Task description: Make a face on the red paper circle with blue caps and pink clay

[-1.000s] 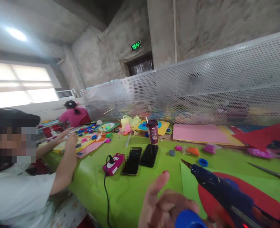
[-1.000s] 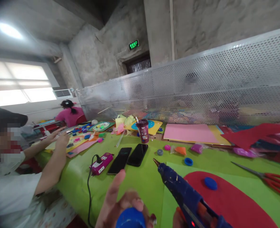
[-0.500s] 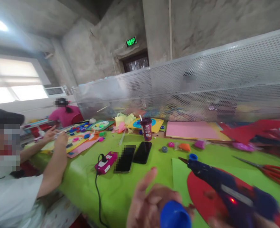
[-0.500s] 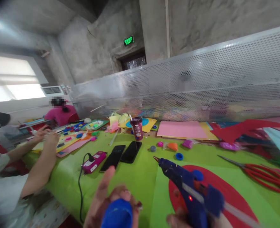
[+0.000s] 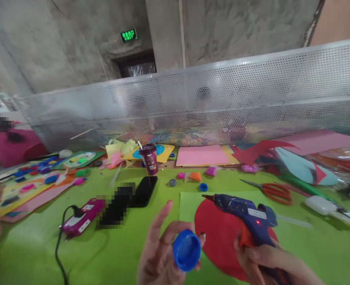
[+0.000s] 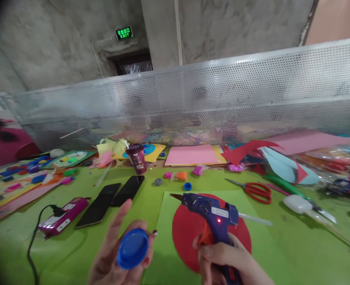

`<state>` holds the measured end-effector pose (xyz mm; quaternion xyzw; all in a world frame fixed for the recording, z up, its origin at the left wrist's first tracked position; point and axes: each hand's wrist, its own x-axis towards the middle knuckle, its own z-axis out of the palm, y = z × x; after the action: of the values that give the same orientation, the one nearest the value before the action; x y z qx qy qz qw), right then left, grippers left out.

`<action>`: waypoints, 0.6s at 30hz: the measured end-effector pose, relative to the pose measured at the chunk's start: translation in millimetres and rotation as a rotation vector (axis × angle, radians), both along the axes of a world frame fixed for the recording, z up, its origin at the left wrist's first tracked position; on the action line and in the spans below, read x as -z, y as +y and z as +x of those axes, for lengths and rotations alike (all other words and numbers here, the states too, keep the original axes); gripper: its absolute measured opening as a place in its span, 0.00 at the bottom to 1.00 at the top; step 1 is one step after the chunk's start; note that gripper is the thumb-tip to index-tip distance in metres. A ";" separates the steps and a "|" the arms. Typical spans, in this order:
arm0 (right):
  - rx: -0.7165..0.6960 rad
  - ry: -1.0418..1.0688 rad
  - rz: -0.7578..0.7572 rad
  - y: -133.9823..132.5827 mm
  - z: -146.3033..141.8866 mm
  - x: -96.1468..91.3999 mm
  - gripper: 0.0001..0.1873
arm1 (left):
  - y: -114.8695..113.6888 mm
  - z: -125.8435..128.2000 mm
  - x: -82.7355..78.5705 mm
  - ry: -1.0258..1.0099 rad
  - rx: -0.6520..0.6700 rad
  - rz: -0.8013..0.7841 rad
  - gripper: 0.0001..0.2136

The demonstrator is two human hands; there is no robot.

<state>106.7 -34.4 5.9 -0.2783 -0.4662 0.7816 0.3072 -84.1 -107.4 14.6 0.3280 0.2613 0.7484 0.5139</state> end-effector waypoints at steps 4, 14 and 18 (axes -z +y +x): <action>-0.026 0.070 -0.016 16.2 11.7 6.4 0.17 | 12.7 9.0 0.6 -0.023 0.031 -0.013 0.25; -0.136 0.280 -0.138 12.4 13.2 -10.1 0.13 | 34.0 35.3 12.5 0.056 0.159 -0.075 0.28; -0.179 0.280 -0.183 13.6 20.1 -13.5 0.12 | 36.6 42.1 11.6 0.069 0.211 -0.110 0.30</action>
<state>126.8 -20.8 19.4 -0.1510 -0.3684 0.8761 0.2719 -42.0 -70.8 3.0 0.3504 0.2838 0.6630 0.5976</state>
